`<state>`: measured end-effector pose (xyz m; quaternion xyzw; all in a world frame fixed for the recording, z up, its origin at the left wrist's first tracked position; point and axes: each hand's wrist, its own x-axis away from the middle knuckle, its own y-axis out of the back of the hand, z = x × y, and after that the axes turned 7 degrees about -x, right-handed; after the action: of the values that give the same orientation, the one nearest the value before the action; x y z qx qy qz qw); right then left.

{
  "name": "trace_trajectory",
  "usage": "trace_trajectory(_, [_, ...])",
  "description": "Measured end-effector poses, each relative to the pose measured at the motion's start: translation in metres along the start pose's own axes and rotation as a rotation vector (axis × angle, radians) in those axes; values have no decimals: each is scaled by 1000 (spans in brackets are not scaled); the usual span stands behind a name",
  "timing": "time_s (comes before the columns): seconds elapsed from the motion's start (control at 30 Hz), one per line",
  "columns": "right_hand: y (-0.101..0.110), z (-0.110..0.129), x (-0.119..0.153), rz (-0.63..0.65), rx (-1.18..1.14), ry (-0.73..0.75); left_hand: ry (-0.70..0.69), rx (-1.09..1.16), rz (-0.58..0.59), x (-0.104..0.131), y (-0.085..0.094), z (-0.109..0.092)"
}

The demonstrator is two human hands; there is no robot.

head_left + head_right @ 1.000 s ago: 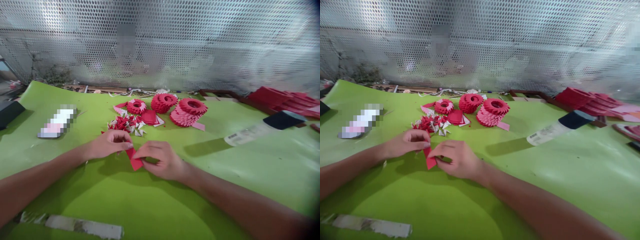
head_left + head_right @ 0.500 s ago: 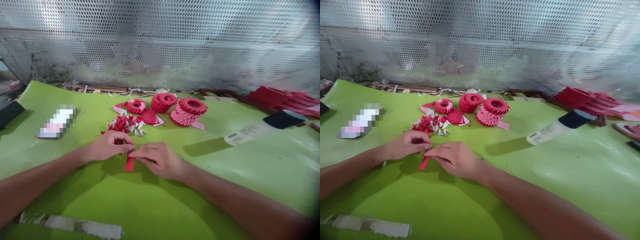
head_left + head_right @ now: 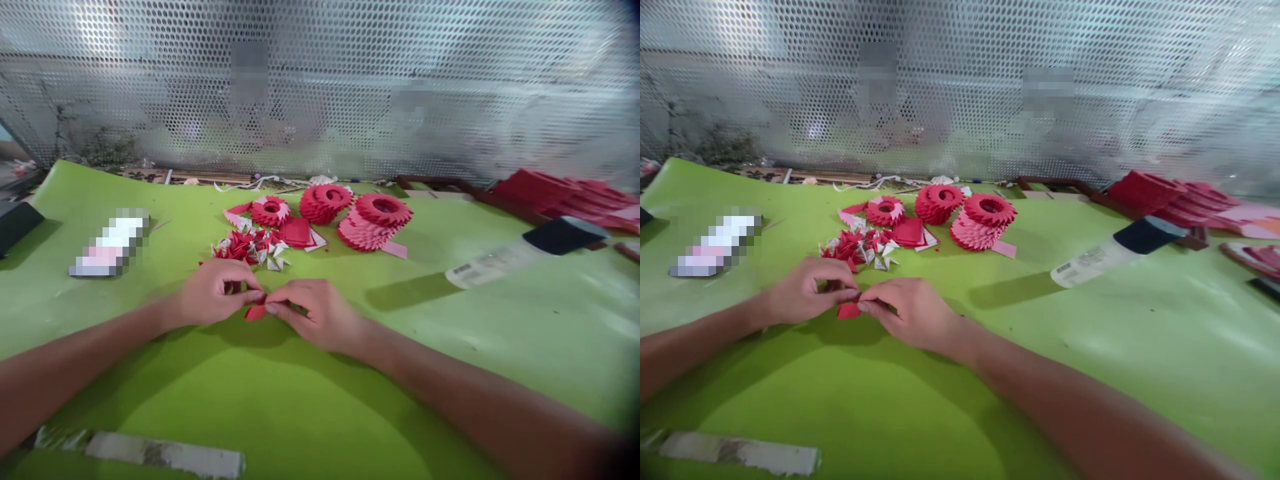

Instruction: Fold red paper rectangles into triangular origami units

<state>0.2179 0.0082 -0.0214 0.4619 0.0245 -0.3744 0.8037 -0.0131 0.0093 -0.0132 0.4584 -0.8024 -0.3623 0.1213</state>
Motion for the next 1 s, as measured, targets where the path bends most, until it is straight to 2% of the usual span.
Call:
trace_trajectory(0.17, [2, 4, -1, 26, -22, -37, -62, -76, -5, 0, 0, -1])
trace_trajectory(0.37, [1, 0, -1, 2, -50, 16, 18, -87, 7, -1, 4, 0])
trace_trajectory(0.53, [0, -2, -1, 65, -59, -42, -18, -83, 57, -1, 5, -3])
trace_trajectory(0.67, [0, -1, -1, 39, -136, -126, -50, -78, 71, 0, 5, -3])
trace_trajectory(0.87, [0, 4, -4, -64, -312, -349, 102, -39, 44, -1, 4, -2])
trace_trajectory(1.0, [0, 4, -4, -70, -340, -370, 171, -19, 79, 1, 4, -2])
